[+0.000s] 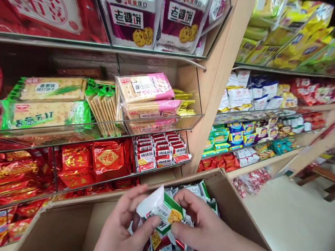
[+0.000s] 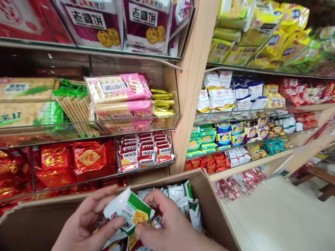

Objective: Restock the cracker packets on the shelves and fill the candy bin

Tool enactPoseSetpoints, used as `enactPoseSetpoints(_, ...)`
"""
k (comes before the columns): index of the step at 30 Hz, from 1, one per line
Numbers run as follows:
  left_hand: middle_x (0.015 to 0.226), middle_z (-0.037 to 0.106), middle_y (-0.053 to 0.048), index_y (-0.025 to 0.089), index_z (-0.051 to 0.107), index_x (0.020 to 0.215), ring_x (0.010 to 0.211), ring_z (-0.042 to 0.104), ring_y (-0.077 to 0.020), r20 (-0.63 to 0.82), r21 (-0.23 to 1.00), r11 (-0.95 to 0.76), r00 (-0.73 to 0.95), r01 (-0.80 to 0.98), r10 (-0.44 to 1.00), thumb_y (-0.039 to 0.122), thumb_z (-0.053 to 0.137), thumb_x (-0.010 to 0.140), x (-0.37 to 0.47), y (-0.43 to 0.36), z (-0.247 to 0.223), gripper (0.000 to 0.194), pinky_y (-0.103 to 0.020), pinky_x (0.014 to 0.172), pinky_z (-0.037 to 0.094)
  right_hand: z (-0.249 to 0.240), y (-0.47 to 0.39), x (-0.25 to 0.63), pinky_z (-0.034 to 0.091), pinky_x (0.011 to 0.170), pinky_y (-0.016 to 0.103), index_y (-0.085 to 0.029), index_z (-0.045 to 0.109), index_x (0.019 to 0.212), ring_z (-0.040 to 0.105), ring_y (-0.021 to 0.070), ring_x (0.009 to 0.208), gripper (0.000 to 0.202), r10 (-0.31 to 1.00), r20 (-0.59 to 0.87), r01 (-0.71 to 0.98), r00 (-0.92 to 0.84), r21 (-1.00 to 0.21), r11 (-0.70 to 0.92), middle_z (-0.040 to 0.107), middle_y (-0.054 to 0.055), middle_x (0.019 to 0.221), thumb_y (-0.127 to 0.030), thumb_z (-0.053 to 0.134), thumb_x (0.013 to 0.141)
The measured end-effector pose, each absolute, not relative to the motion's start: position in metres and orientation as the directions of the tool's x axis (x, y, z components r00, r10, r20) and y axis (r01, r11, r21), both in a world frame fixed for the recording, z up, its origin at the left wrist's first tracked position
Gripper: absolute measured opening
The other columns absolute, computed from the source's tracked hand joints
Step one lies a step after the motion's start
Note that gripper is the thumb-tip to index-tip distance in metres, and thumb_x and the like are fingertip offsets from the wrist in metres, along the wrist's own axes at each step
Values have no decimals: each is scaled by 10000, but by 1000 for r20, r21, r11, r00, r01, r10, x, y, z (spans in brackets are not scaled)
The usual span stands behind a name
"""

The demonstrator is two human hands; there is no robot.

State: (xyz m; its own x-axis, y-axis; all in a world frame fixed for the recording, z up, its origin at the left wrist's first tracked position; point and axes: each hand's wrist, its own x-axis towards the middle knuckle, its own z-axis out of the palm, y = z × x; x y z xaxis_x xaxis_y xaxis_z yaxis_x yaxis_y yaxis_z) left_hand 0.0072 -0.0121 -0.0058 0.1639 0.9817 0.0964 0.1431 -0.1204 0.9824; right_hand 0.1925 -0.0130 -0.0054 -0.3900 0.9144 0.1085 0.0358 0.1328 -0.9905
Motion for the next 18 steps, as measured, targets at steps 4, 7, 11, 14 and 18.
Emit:
enactPoseSetpoints(4,1076,657,-6,326,513,1137,958,626,-193,214,860,-311,268,404,939,339,635,721,4,-18,-1,434,-244,718,544,-4,-19,201,431,649,247,-178,509,874,515,130,699,175,895,131,318,-426,-905,283,573,1,761,-207,552,707)
enactPoseSetpoints(7,1122,637,-6,322,552,1108,1022,588,-195,91,706,-402,488,584,868,322,548,785,-10,-12,-7,323,-308,868,485,-6,-18,223,409,599,239,-167,524,831,502,124,637,124,932,108,545,-345,-786,292,570,-1,713,-210,525,715)
enactPoseSetpoints(11,1065,663,-30,284,606,1041,988,603,-209,-182,550,-369,539,749,822,252,472,816,-22,1,-42,265,-357,864,477,-23,-21,268,412,573,274,-171,545,1001,534,162,606,264,942,-126,814,-311,-546,196,587,10,676,-285,496,767)
enactPoseSetpoints(14,1263,550,-75,248,482,1233,1179,470,-244,-85,531,-439,561,725,824,253,564,754,-8,2,-71,486,-427,987,379,-37,-26,290,453,692,346,-142,439,1242,596,231,782,478,946,-206,912,-250,-379,158,638,95,877,-276,484,786)
enactPoseSetpoints(18,1248,536,-123,200,395,1299,1196,428,-289,-70,511,-439,545,739,835,173,672,625,18,-2,-84,729,-475,982,365,-39,-28,283,433,834,437,-127,510,1190,525,287,994,410,965,-29,929,-261,-279,243,583,151,1058,-235,476,796)
